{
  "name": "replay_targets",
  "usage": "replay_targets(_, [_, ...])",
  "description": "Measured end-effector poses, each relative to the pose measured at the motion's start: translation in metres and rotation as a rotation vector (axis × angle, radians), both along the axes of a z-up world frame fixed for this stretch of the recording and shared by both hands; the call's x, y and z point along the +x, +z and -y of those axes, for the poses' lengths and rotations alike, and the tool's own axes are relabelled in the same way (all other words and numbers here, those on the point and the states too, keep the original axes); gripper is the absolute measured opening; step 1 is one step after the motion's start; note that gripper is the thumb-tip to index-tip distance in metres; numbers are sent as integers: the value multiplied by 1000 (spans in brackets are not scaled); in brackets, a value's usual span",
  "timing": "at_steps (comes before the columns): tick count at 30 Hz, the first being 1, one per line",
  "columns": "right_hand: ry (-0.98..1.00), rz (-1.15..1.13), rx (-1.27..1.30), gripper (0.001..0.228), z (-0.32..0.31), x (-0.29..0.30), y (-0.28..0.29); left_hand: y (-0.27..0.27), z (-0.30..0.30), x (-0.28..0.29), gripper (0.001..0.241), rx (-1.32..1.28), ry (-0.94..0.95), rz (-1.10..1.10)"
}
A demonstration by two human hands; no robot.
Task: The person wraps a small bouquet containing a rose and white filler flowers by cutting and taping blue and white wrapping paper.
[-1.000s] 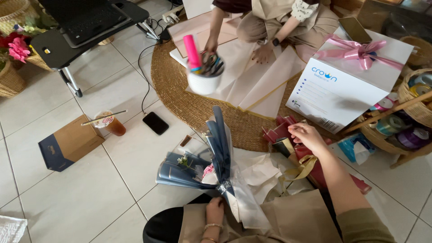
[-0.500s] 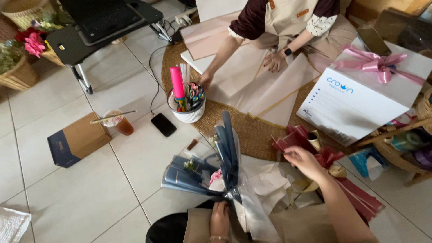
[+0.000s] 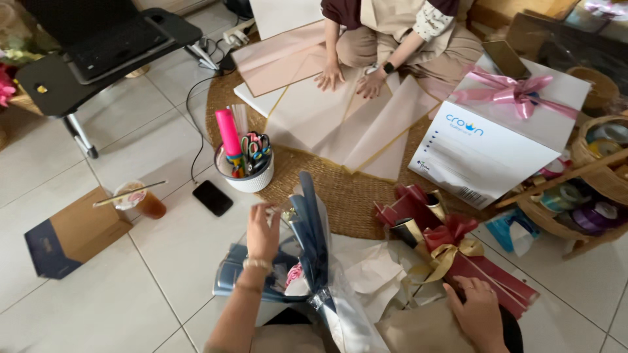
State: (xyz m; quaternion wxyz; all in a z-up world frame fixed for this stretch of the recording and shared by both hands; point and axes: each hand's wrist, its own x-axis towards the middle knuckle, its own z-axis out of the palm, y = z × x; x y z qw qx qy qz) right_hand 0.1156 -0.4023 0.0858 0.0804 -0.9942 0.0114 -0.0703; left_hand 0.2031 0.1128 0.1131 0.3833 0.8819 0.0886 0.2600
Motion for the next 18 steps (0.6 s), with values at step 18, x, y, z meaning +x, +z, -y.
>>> replay_targets(18, [-220, -437, 142, 36, -10, 45, -11, -106, -112, 235, 46, 214, 102, -678])
